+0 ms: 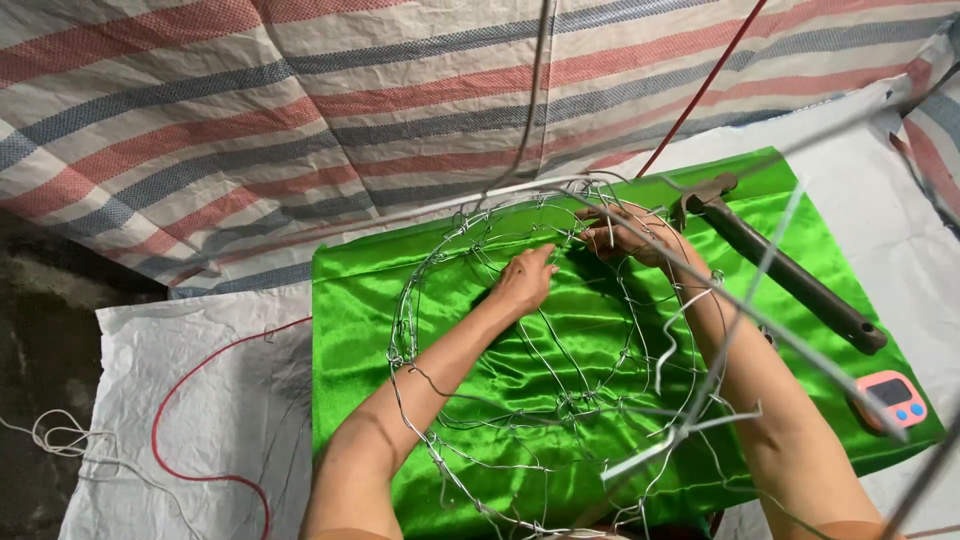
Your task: Weaving and securing thin wires onto a circular wire frame by hand.
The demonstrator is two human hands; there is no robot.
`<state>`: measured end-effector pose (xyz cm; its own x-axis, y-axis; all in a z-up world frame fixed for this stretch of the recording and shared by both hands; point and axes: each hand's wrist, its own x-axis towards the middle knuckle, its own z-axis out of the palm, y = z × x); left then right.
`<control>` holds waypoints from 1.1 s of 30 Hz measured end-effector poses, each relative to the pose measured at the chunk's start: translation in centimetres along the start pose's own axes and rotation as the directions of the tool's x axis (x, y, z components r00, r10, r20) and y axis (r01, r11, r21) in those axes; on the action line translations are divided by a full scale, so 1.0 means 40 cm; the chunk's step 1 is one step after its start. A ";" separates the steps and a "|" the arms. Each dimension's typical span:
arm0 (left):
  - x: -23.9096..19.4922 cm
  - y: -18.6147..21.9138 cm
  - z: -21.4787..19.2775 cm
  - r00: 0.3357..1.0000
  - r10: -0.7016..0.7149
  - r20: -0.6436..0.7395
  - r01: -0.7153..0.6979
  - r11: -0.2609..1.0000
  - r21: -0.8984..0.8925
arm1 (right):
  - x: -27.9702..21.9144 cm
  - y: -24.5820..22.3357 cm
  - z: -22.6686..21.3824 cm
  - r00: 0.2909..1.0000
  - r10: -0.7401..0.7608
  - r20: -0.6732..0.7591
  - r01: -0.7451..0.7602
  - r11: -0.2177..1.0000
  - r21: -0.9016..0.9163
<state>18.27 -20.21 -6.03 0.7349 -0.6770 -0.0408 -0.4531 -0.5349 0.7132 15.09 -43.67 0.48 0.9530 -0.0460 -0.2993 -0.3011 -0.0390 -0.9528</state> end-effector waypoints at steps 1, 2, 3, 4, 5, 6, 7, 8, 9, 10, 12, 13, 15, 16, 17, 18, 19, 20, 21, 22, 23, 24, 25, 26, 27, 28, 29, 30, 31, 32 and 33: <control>-0.003 0.023 -0.017 1.000 0.003 0.001 -0.003 1.000 0.001 | 0.011 0.013 0.002 1.000 -0.001 -0.003 0.001 1.000 0.000; -0.006 0.046 -0.033 1.000 0.000 -0.005 0.000 0.999 -0.047 | 0.022 0.026 0.004 1.000 -0.003 -0.007 0.003 1.000 0.018; -0.009 0.069 -0.048 1.000 -0.004 -0.009 0.004 0.995 -0.096 | 0.033 0.040 0.005 1.000 -0.004 -0.011 0.004 0.999 0.034; 0.011 0.046 -0.021 1.000 -0.002 -0.008 0.001 0.995 -0.096 | 0.035 0.037 0.001 1.000 -0.003 -0.014 0.004 0.999 0.034; 0.031 0.024 0.005 0.999 -0.002 -0.044 -0.001 0.996 -0.084 | 0.038 0.032 -0.004 1.000 0.006 -0.003 -0.006 1.000 -0.001; 0.052 0.002 0.030 0.997 -0.002 -0.081 -0.004 0.997 -0.072 | 0.041 0.028 -0.009 1.000 0.016 0.008 -0.015 0.999 -0.036; 0.060 -0.006 0.034 0.997 0.000 -0.080 -0.006 0.997 -0.072 | 0.035 0.025 -0.004 1.000 0.015 0.005 -0.015 0.999 -0.036; 0.068 -0.013 0.038 0.993 -0.007 -0.114 -0.001 0.997 -0.072 | 0.028 0.023 0.001 1.000 0.006 -0.003 -0.006 1.000 -0.002; 0.077 -0.021 0.041 0.989 -0.014 -0.149 0.003 0.997 -0.072 | 0.022 0.020 0.008 1.000 -0.005 -0.011 0.005 0.999 0.032; 0.062 0.009 0.026 0.989 -0.011 -0.149 0.000 0.997 -0.072 | 0.033 0.032 0.005 1.000 -0.006 -0.013 0.007 0.999 0.032; 0.030 0.066 -0.006 0.982 0.012 -0.189 -0.020 0.999 -0.044 | 0.058 0.058 0.001 1.000 -0.017 -0.001 0.017 1.000 0.001; 0.021 0.070 -0.012 0.982 0.010 -0.189 -0.019 0.999 -0.044 | 0.049 0.049 0.003 1.000 -0.015 -0.001 0.015 1.000 0.002; 0.002 0.077 -0.022 0.982 -0.053 -0.184 0.030 0.992 -0.125 | 0.030 0.035 0.009 1.000 -0.011 -0.026 0.012 1.000 0.026; 0.010 0.070 -0.014 0.981 -0.055 -0.183 0.032 0.992 -0.124 | 0.038 0.049 0.004 1.000 -0.010 -0.024 0.011 1.000 0.027; 0.018 0.062 -0.006 0.975 -0.018 -0.222 -0.019 0.986 -0.167 | 0.046 0.061 0.000 0.999 -0.014 -0.037 0.015 0.999 0.038; 0.025 0.055 0.001 0.965 0.016 -0.262 -0.073 0.976 -0.207 | 0.053 0.072 -0.004 0.999 -0.017 -0.049 0.019 0.999 0.048; 0.045 0.023 0.033 0.965 0.016 -0.262 -0.072 0.976 -0.207 | 0.042 0.065 -0.004 0.999 -0.017 -0.049 0.019 0.999 0.048; 0.065 -0.009 0.066 0.948 0.000 -0.318 -0.114 0.934 -0.340 | 0.030 0.058 -0.004 0.998 -0.023 -0.055 0.025 0.999 0.043; 0.086 -0.039 0.100 0.929 -0.022 -0.370 -0.163 0.871 -0.462 | 0.017 0.051 -0.006 0.998 -0.028 -0.063 0.031 0.999 0.038; 0.078 -0.027 0.084 0.929 -0.021 -0.369 -0.164 0.871 -0.463 | 0.016 0.064 -0.015 0.998 -0.028 -0.064 0.031 0.999 0.038; 0.070 -0.013 0.067 0.942 -0.021 -0.335 -0.116 0.917 -0.383 | 0.014 0.076 -0.025 0.997 -0.030 -0.066 0.032 0.999 0.030; 0.062 0.001 0.050 0.953 -0.025 -0.301 -0.069 0.953 -0.296 | 0.012 0.088 -0.035 0.997 -0.032 -0.067 0.034 0.999 0.022; 0.058 0.003 0.046 0.953 -0.024 -0.301 -0.070 0.952 -0.297 | 0.003 0.085 -0.035 0.997 -0.032 -0.069 0.034 0.999 0.021; 0.054 0.005 0.041 0.959 -0.009 -0.285 -0.089 0.939 -0.331 | -0.006 0.082 -0.034 0.997 -0.041 -0.065 0.043 0.999 0.023; 0.049 0.005 0.034 0.963 0.007 -0.268 -0.108 0.925 -0.364 | -0.015 0.079 -0.032 0.997 -0.051 -0.062 0.052 0.998 0.026; 0.051 0.008 0.035 0.963 0.008 -0.268 -0.109 0.925 -0.364 | -0.015 0.077 -0.034 0.997 -0.051 -0.064 0.053 0.998 0.026; 0.053 0.008 0.032 0.964 -0.010 -0.265 -0.077 0.946 -0.315 | -0.012 0.074 -0.034 0.998 -0.027 -0.065 0.030 0.998 0.049; 0.054 0.008 0.029 0.964 -0.028 -0.264 -0.044 0.963 -0.265 | -0.008 0.072 -0.034 0.998 -0.002 -0.065 0.007 0.997 0.071; 0.064 0.002 0.034 0.964 -0.028 -0.264 -0.044 0.963 -0.265 | 0.005 0.077 -0.035 0.998 -0.002 -0.064 0.007 0.997 0.071; 0.075 -0.004 0.039 0.966 -0.021 -0.258 -0.057 0.954 -0.293 | 0.019 0.082 -0.035 0.996 0.057 -0.068 -0.046 0.988 0.146; 0.085 -0.012 0.046 0.968 -0.014 -0.252 -0.070 0.945 -0.320 | 0.032 0.090 -0.035 0.991 0.117 -0.068 -0.099 0.970 0.222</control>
<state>20.05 -23.18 -7.79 0.8446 -0.5201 0.1266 -0.3175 -0.2962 0.9008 15.19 -45.26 -3.28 0.9069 -0.1178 -0.4044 -0.3795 0.1881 -0.9059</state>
